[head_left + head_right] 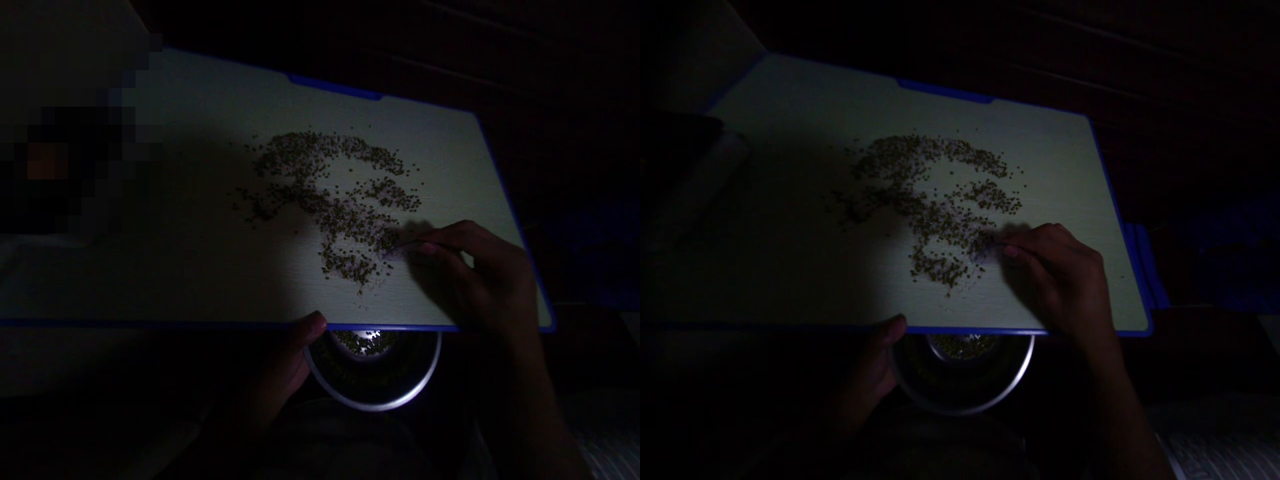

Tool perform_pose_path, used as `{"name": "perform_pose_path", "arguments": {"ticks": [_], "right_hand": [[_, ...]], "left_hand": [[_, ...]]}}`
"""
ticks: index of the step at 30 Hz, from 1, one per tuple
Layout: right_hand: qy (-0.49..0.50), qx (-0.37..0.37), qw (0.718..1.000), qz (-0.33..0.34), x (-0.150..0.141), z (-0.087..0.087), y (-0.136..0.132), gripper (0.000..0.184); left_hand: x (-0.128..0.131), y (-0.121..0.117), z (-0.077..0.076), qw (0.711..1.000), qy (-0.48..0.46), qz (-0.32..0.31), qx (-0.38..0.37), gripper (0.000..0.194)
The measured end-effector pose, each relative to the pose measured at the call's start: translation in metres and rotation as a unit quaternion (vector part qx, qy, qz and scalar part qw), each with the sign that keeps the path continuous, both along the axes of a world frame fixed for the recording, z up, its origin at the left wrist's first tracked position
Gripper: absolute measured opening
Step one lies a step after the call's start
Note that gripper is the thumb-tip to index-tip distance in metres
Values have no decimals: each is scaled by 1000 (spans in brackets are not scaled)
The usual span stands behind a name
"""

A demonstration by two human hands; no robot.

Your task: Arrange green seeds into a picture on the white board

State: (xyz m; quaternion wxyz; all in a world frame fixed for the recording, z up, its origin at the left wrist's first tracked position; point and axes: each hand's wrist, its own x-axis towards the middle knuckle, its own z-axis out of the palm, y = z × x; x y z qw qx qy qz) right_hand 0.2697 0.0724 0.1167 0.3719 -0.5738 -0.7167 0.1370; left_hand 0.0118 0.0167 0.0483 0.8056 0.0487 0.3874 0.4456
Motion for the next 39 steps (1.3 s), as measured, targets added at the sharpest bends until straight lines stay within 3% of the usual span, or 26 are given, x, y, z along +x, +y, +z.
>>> {"name": "perform_pose_path", "arguments": {"ticks": [4,18,29,33,39], "right_hand": [[10,-7,1000,-4,4,0,-5,11],[13,-23,999,-32,5,0,-31,12],[28,-27,999,-38,0,2,-38,9],[27,-30,999,-35,-4,3,-39,8],[22,-8,1000,7,-7,3,-38,13]], "left_hand": [[-5,-3,-8,999,-8,-15,-36,78],[-8,-3,-19,999,-2,-2,-32,81],[-1,3,6,999,12,-5,-43,81],[-4,0,-2,998,1,-10,-55,73],[-10,-4,-20,999,0,-2,-45,76]]}}
